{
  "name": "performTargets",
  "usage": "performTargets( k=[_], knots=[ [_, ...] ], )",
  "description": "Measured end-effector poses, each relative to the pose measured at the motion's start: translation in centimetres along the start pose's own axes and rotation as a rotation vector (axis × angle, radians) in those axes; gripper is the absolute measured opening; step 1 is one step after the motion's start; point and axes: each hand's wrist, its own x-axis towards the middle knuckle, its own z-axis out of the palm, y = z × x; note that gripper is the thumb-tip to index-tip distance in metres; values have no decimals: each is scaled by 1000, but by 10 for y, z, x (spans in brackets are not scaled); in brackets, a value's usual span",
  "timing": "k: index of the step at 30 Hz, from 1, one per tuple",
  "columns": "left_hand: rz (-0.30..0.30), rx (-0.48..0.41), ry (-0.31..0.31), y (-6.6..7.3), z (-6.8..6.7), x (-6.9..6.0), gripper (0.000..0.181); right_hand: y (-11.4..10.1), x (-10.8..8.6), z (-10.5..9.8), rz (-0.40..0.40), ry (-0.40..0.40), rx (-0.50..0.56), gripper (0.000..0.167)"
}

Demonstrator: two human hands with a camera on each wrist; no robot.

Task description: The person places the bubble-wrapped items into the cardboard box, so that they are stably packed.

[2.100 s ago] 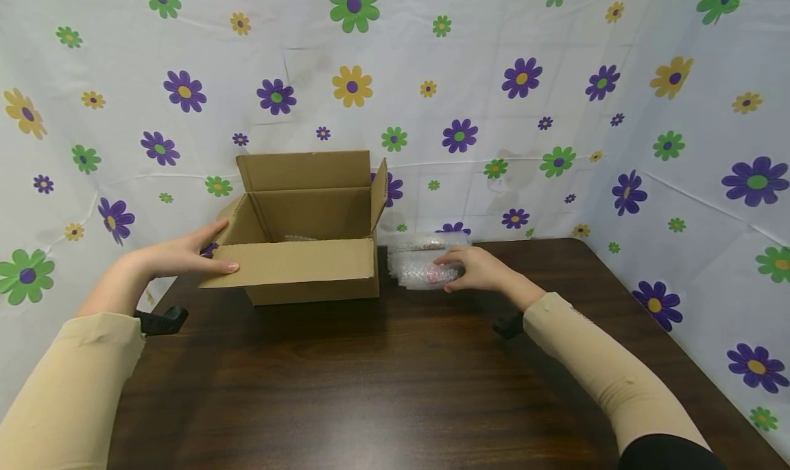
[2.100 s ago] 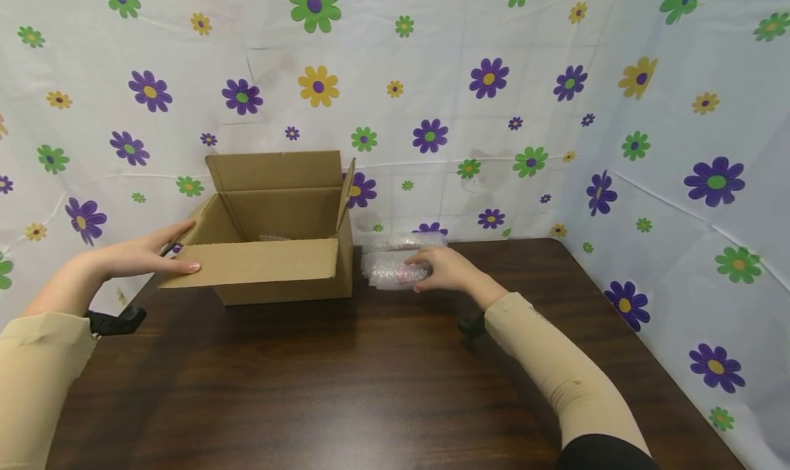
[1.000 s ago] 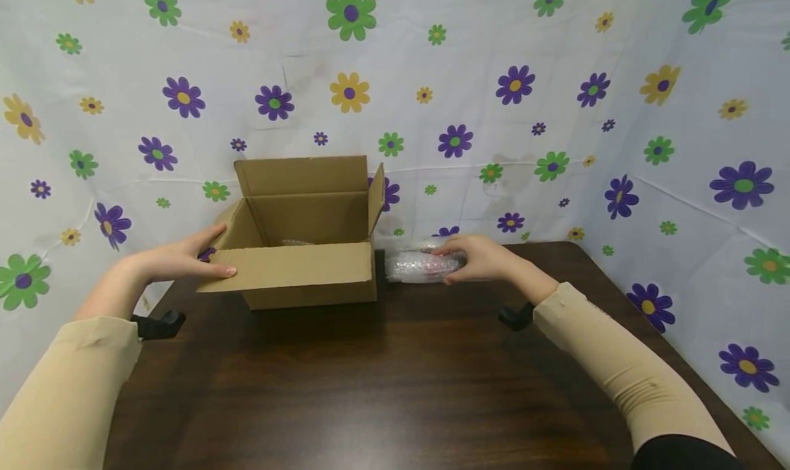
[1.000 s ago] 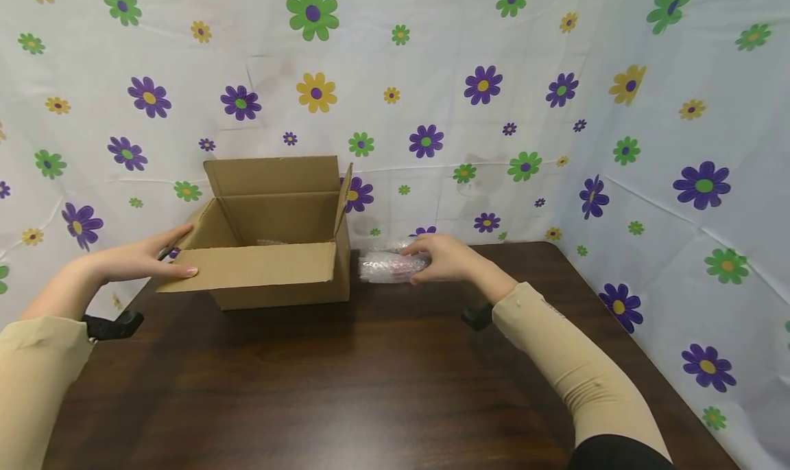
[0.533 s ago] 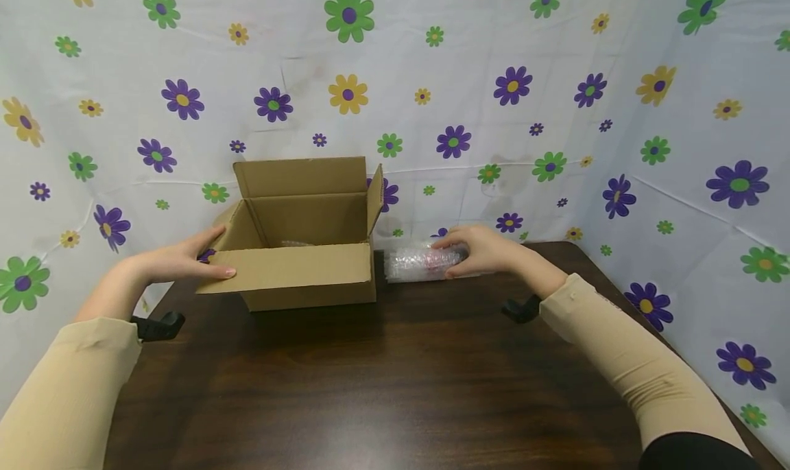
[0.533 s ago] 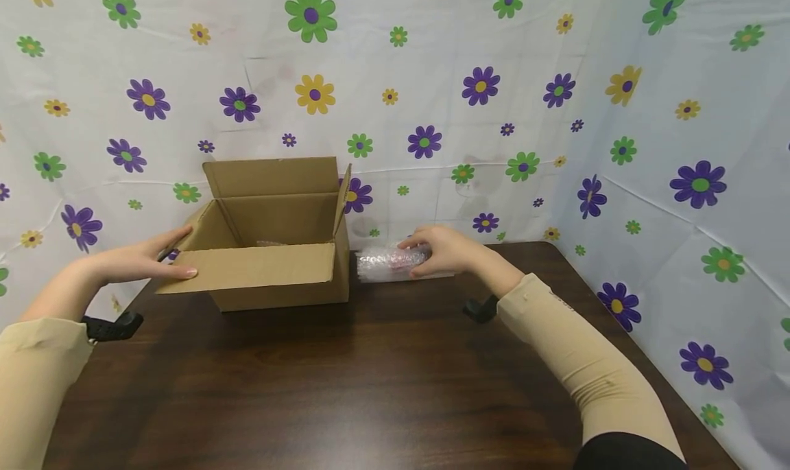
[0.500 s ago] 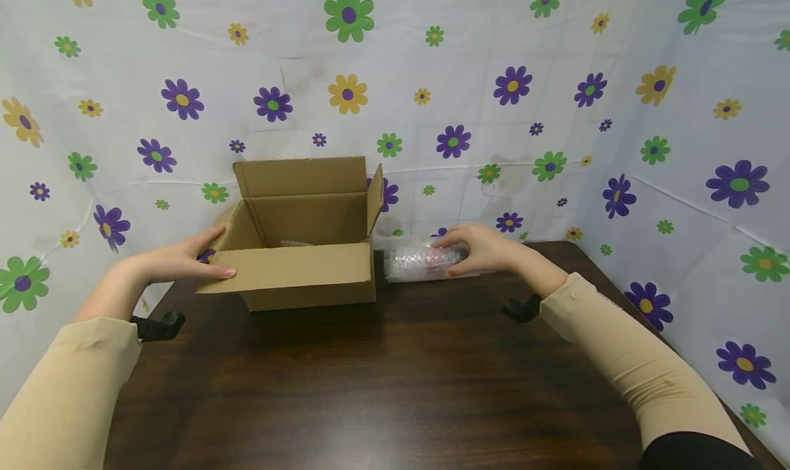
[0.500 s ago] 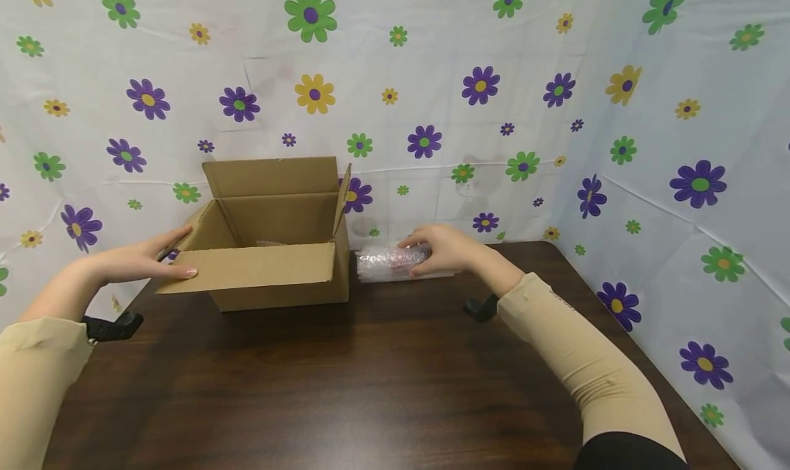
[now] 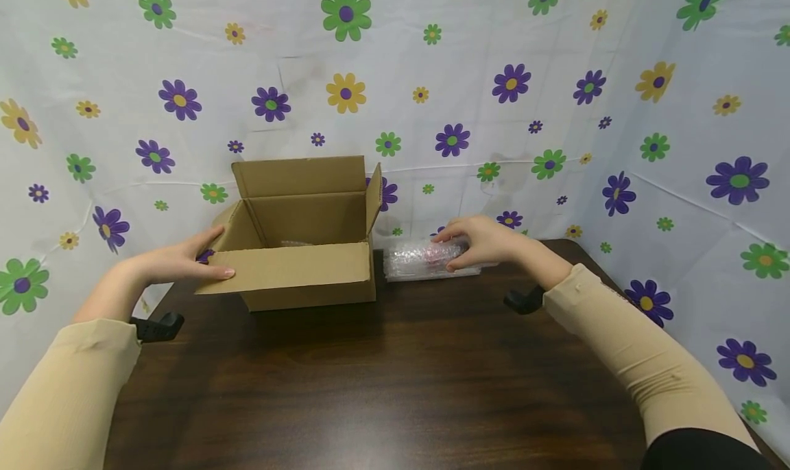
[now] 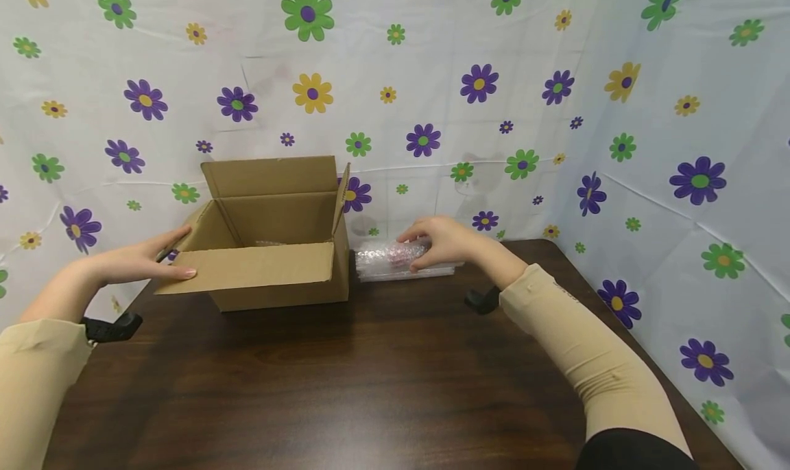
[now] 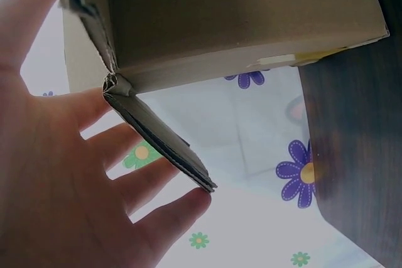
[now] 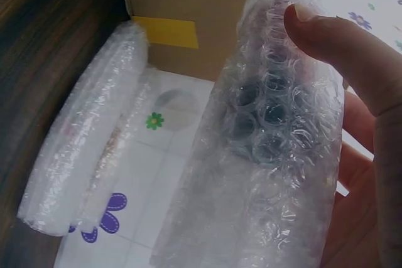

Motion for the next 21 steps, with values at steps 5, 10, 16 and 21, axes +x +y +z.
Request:
performTargets(
  k=[5, 10, 16, 21],
  knots=[
    [1, -4, -1, 1, 0, 0, 102, -5, 1, -7, -15, -15, 8, 52],
    [-2, -13, -4, 2, 0, -1, 102, -14, 2, -15, -22, -21, 12, 51],
    [-8, -25, -8, 3, 1, -1, 102, -24, 2, -26, -43, -31, 4, 51],
    [-3, -25, -7, 3, 0, -1, 102, -32, 4, -34, -64, -41, 1, 52]
  ],
)
